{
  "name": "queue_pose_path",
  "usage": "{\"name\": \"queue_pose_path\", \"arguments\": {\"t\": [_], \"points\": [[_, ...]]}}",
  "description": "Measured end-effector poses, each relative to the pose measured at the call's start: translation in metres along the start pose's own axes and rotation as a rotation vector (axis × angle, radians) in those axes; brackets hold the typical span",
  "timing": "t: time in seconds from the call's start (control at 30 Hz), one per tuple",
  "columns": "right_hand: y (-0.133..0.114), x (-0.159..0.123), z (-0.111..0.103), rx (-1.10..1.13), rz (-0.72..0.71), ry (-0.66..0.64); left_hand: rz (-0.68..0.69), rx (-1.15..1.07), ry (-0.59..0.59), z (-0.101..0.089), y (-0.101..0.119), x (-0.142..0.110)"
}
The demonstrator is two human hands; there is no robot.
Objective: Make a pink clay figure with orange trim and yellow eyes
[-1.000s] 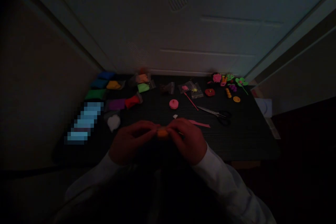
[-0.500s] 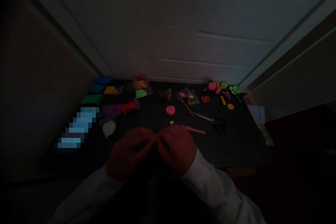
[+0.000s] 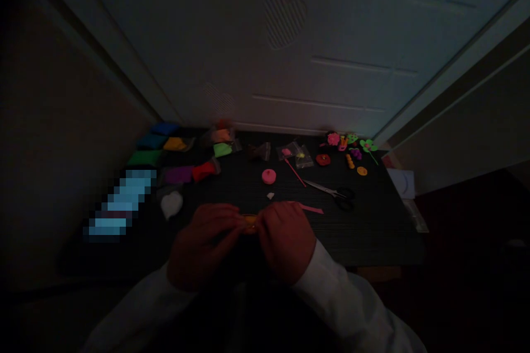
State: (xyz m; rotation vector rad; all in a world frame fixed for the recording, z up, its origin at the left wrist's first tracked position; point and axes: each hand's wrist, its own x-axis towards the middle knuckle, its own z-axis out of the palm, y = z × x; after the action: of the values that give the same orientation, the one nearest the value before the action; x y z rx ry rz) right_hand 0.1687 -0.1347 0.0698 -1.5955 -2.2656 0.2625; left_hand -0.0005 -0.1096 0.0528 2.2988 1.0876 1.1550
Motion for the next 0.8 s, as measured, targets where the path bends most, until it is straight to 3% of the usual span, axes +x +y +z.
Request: {"name": "queue_pose_path", "arguments": {"t": [0.33, 0.57, 0.8], "points": [[0.007, -0.005, 0.005, -0.028, 0.013, 0.055, 0.0, -0.008, 0.012, 0.0, 0.002, -0.001], [0.01, -0.009, 0.005, 0.095, 0.093, 0.103, -0.049, -0.096, -0.003, -0.001, -0.005, -0.003], [0.009, -0.01, 0.012, 0.236, -0.03, 0.067, -0.107, -0.161, -0.19, -0.003, -0.01, -0.001]]}}
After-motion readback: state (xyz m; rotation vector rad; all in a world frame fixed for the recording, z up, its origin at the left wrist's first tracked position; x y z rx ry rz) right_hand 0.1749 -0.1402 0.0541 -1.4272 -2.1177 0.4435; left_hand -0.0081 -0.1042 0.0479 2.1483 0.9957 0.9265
